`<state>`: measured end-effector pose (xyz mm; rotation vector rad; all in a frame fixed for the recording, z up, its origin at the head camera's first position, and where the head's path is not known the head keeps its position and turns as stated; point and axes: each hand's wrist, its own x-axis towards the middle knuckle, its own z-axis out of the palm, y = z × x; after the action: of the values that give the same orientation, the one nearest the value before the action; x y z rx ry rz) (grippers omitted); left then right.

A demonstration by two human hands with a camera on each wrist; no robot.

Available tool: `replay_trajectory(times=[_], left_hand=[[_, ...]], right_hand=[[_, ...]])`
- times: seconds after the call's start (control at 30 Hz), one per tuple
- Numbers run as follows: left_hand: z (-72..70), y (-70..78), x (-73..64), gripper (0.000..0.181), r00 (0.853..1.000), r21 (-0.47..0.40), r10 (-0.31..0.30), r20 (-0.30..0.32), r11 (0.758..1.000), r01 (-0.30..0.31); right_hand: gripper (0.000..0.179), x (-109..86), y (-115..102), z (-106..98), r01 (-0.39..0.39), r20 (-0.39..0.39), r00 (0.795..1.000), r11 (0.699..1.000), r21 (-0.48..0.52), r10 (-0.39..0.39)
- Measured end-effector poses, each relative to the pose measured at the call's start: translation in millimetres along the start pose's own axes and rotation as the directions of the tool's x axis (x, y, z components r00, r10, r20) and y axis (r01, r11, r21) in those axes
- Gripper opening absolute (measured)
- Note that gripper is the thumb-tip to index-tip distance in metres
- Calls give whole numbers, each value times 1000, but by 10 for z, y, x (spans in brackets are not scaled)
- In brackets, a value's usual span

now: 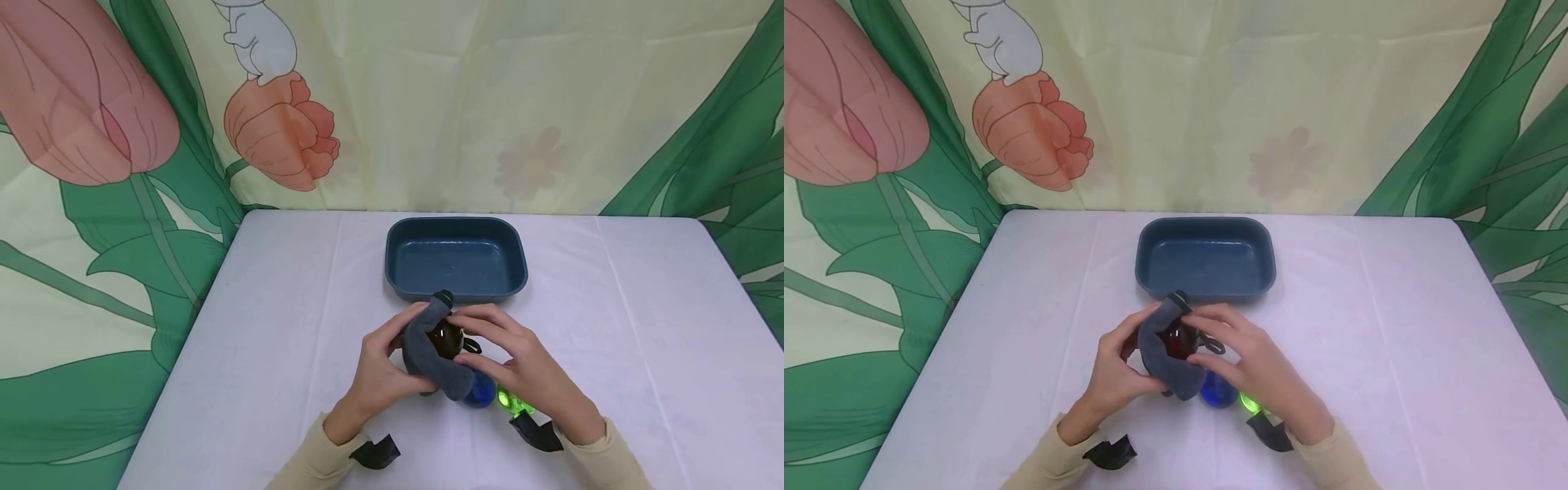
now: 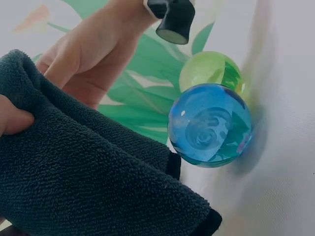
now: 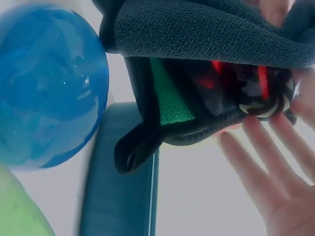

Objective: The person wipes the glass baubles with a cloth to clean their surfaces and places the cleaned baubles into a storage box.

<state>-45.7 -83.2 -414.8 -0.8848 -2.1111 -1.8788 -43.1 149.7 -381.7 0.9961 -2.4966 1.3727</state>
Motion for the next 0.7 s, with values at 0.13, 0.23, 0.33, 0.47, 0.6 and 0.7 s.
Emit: replay_trajectory(times=[0.13, 0.23, 0.33, 0.47, 0.6, 0.7], left_hand=[[2, -2, 13, 91, 1000, -15, -10, -20, 1000, 10], [4, 4, 25, 90, 1000, -31, -18, -21, 999, 17], [5, 6, 33, 89, 1000, -45, -20, -16, 999, 20], [1, 5, 32, 88, 1000, -47, -13, -5, 999, 13], [-9, 4, 30, 87, 1000, -43, 0, 15, 999, 1], [-14, 4, 29, 87, 1000, -44, 1, 27, 999, 0]], right_hand=[[41, -10, 17, -13, 60, -24, 998, 998, -30, -61], [41, 2, 43, 3, 151, -45, 987, 988, -22, -152], [40, 26, 64, 28, 242, -72, 967, 970, -17, -243], [36, 45, 73, 44, 304, -95, 948, 952, -22, -304], [36, 47, 77, 37, 320, -98, 942, 947, -33, -322], [37, 47, 81, 31, 331, -93, 938, 942, -46, -334]])
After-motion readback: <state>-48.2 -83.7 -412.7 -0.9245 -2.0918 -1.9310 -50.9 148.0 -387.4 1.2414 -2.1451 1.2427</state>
